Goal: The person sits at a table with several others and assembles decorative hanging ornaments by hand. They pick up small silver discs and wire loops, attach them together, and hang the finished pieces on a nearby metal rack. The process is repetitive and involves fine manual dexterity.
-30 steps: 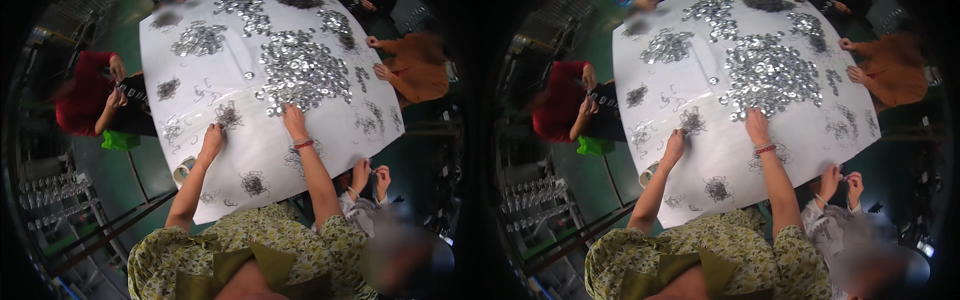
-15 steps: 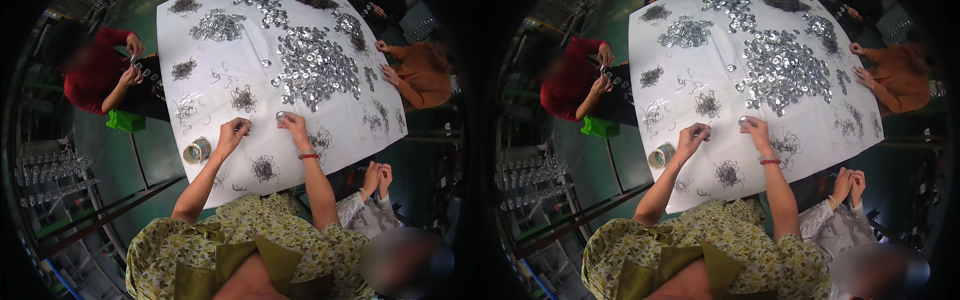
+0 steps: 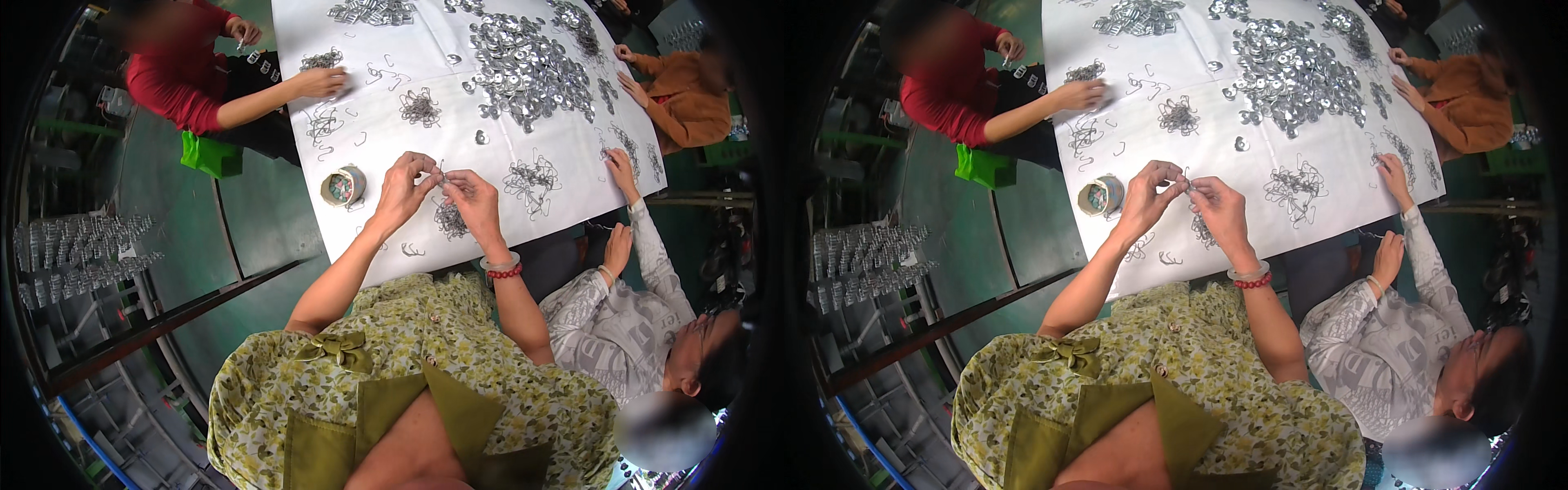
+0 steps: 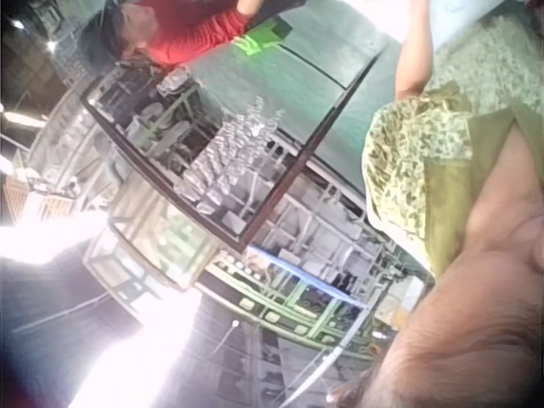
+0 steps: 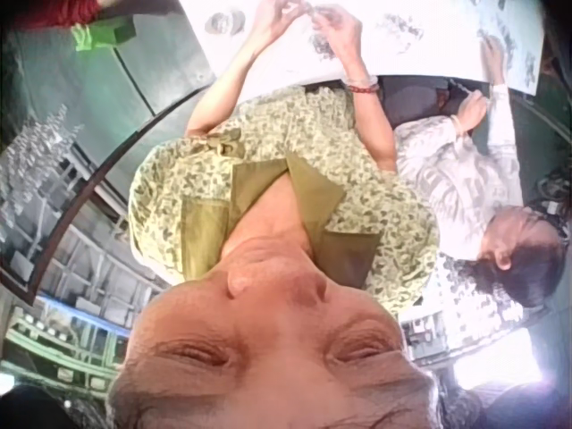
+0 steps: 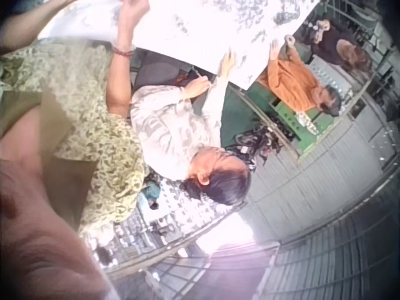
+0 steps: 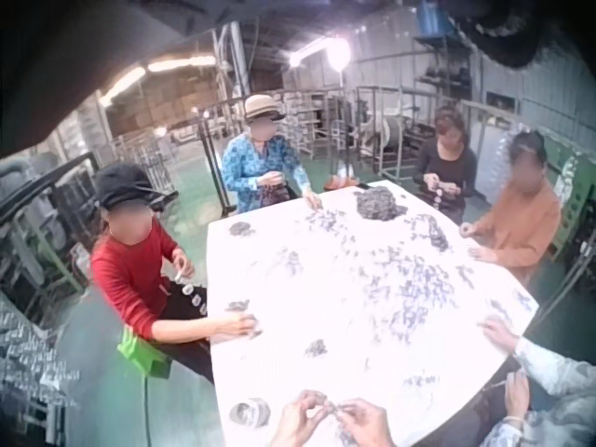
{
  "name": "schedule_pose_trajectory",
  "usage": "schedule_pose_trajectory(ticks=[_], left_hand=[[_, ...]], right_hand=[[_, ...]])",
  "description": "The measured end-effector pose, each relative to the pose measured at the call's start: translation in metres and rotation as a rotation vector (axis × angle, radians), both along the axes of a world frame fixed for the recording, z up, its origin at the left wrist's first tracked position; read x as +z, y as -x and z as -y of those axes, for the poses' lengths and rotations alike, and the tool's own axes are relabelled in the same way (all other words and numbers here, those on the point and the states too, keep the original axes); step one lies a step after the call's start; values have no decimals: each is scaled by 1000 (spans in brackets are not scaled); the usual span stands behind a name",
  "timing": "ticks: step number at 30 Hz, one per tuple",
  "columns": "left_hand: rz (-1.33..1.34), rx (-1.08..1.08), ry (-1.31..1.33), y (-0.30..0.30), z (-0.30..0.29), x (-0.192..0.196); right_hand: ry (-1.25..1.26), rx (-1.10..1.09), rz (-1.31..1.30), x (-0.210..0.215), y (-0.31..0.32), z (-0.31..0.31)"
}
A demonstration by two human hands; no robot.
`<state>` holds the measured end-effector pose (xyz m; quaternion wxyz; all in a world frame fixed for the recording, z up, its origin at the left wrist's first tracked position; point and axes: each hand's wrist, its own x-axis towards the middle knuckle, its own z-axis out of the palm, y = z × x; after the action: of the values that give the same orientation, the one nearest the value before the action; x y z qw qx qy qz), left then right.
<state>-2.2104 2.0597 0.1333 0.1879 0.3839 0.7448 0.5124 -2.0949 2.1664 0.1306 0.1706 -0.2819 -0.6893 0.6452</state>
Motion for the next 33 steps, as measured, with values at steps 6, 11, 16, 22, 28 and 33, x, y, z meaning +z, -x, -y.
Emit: schedule_pose_trajectory(ticks=[6, 11, 16, 22, 28, 33], left_hand=[[288, -8, -59, -9, 17, -1], [244, -3, -68, -8, 17, 5], [273, -45, -2, -6, 16, 2], [235, -52, 106, -1, 13, 10], [63, -202, 45, 5, -26, 8], [47, -273, 60, -5, -37, 13]], right_hand=[[35, 114, -78, 8, -2, -22], [-381, -36, 228, -73, 16, -106], [-878, -17, 579, -107, 46, -122], [-590, -133, 369, -109, 47, -122], [491, -29, -117, -31, 4, -73], [440, -185, -262, -7, -10, -46]])
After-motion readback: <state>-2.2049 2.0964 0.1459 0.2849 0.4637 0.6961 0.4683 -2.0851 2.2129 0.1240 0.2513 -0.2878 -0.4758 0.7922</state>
